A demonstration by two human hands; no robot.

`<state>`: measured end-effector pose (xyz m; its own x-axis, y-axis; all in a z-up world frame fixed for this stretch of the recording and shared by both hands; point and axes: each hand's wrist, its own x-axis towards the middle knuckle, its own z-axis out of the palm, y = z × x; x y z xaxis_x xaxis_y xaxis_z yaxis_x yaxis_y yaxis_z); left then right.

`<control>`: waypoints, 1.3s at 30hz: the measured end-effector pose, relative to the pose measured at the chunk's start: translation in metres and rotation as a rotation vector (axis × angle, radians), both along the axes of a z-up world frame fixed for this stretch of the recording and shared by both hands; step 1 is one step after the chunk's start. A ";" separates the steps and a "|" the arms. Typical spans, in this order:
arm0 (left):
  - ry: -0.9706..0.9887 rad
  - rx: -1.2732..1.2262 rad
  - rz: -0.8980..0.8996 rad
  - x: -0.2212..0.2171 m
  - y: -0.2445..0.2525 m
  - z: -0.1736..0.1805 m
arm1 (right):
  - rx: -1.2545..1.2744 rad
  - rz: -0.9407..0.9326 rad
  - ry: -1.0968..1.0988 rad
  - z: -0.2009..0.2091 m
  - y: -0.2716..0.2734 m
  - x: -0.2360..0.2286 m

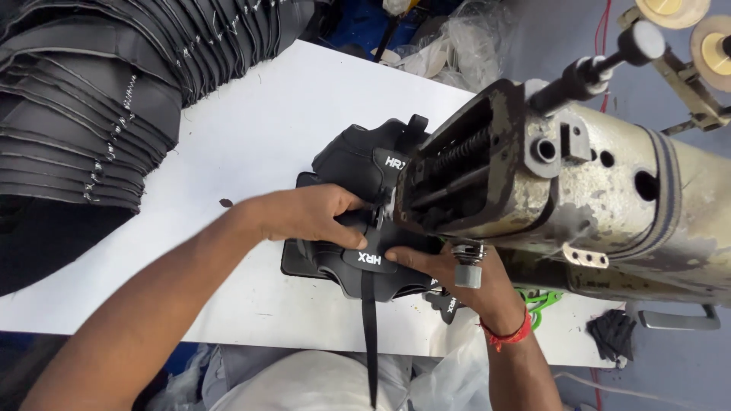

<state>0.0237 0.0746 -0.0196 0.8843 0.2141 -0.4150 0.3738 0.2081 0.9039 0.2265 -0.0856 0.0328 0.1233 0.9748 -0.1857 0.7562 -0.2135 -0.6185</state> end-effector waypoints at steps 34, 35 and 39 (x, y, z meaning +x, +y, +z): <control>0.352 0.684 0.344 -0.025 -0.035 0.082 | 0.451 0.280 -0.725 -0.043 -0.022 -0.003; 0.355 0.682 0.346 -0.027 -0.042 0.077 | 0.451 0.283 -0.722 -0.041 -0.021 -0.005; 0.153 0.360 0.507 -0.038 -0.061 0.064 | 0.379 0.300 -0.863 -0.035 -0.022 -0.011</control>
<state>-0.0145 0.0137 0.0445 0.5729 0.7396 -0.3532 0.4392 0.0868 0.8942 0.2150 -0.1071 -0.0020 -0.1924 0.9643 0.1820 0.9703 0.1592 0.1822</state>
